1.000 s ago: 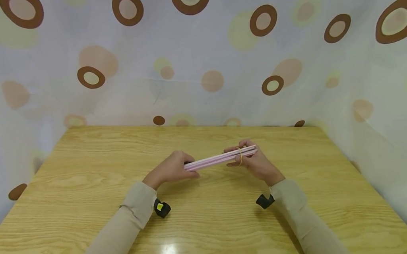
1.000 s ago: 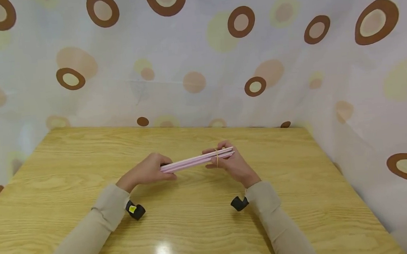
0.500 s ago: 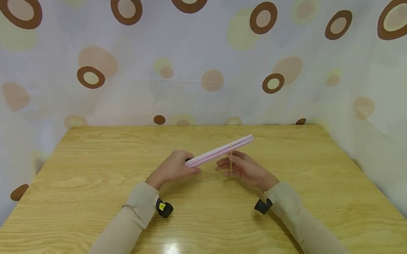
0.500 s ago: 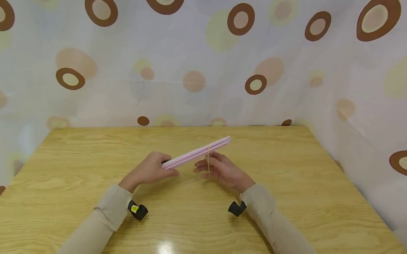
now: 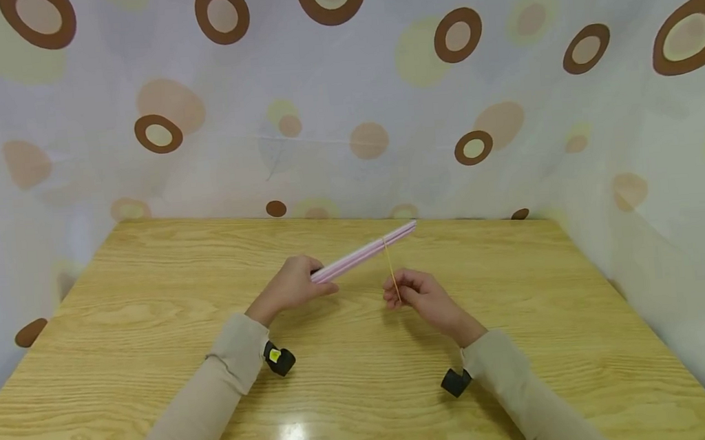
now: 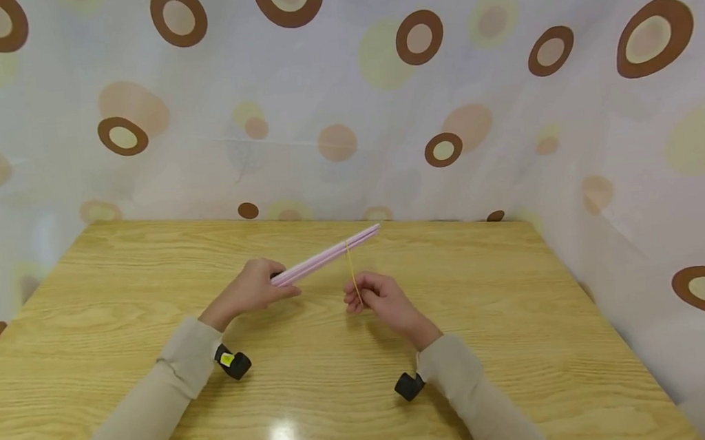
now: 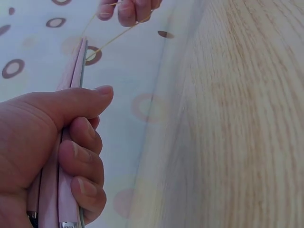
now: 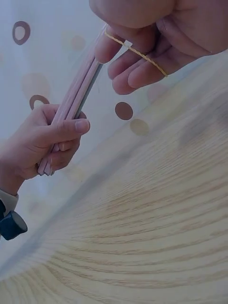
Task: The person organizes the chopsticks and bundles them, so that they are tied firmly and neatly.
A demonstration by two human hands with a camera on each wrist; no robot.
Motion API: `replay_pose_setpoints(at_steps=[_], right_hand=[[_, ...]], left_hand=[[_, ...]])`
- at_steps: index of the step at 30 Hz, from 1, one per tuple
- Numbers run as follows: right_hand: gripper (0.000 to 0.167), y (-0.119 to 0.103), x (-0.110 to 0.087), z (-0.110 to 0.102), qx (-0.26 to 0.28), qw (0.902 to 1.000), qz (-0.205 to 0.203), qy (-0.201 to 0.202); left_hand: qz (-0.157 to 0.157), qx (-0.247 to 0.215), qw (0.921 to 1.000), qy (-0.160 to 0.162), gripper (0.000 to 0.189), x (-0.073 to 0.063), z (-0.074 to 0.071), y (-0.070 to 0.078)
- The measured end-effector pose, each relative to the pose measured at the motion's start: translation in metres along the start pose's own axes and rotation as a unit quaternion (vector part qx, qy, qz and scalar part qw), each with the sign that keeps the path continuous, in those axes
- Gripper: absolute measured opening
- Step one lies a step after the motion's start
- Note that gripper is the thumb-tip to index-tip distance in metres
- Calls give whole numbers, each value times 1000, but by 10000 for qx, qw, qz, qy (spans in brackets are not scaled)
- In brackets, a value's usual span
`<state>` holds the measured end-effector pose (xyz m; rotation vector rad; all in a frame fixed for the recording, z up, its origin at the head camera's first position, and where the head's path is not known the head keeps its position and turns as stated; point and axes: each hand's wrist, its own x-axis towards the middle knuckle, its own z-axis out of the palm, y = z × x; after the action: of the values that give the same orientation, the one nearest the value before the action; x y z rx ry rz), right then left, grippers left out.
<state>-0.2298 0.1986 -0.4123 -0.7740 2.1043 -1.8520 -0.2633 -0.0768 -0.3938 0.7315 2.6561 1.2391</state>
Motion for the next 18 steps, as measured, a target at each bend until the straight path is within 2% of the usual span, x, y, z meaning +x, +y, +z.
replay_pose_setpoints(at_steps=[6,10,14,18], right_hand=[[26,2,5,3,-281,9976,-627,98],[47,-1,8,10,-604,9926,-1057,40],[75,-7,8,18,-826,9919,-954,-146],[102,-8,9,24,-358,9973,-644,-22]], left_hand=[[79,-21,9999,102,22,-2,1,-1],[98,50,9997,236,22,-4,3,-3],[138,64,9995,275,20,-3,7,-2],[101,128,9984,537,22,-2,10,2]])
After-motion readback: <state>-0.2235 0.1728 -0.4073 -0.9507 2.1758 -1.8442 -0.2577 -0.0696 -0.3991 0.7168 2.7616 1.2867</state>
